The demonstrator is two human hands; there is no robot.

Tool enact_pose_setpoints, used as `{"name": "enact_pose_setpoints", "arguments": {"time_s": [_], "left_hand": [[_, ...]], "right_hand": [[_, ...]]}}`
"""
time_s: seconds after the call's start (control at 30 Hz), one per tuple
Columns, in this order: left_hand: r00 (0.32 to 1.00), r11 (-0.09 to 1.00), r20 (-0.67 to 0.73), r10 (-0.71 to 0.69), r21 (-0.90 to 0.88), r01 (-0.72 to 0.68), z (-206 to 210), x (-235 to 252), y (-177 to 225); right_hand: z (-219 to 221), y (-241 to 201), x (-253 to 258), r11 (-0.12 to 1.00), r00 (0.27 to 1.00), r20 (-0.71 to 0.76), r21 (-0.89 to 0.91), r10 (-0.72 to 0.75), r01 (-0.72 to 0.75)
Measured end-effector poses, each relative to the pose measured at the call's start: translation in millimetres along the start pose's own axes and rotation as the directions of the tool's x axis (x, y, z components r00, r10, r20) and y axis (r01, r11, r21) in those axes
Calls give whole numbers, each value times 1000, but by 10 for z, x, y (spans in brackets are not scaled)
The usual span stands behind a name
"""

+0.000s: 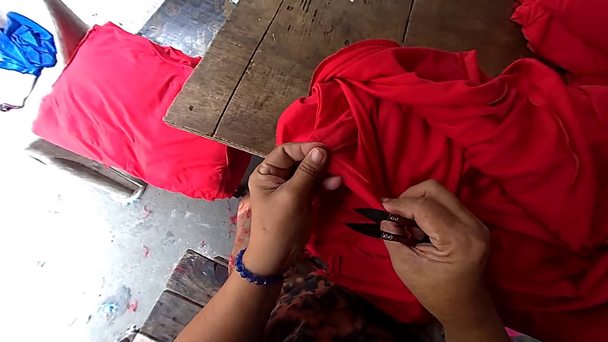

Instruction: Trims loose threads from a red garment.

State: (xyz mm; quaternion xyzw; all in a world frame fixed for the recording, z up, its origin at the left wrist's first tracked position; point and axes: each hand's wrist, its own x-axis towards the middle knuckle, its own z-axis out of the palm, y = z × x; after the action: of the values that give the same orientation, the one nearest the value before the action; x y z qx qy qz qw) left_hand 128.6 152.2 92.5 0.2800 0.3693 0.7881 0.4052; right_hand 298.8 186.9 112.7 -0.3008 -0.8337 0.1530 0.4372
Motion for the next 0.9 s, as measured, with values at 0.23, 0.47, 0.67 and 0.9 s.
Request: {"name": "enact_pose_setpoints", "arguments": {"time_s": [0.23, 0.47, 0.67, 0.9], "left_hand": [[997, 946, 54, -47, -317, 62, -9, -57, -63], [992, 961, 119, 53, -277, -18, -21, -121, -144], [976, 979, 125, 177, -126, -161, -23, -149, -227], [955, 967, 154, 252, -74, -243, -41, -162, -298]], "right_hand": [[-91, -40, 100, 987, 985, 124, 88, 122, -134], [9, -124, 208, 942, 995, 99, -329, -30, 61], [76, -128, 219, 930, 996, 69, -360, -55, 76], [71, -93, 209, 954, 998, 67, -300, 18, 3]]}}
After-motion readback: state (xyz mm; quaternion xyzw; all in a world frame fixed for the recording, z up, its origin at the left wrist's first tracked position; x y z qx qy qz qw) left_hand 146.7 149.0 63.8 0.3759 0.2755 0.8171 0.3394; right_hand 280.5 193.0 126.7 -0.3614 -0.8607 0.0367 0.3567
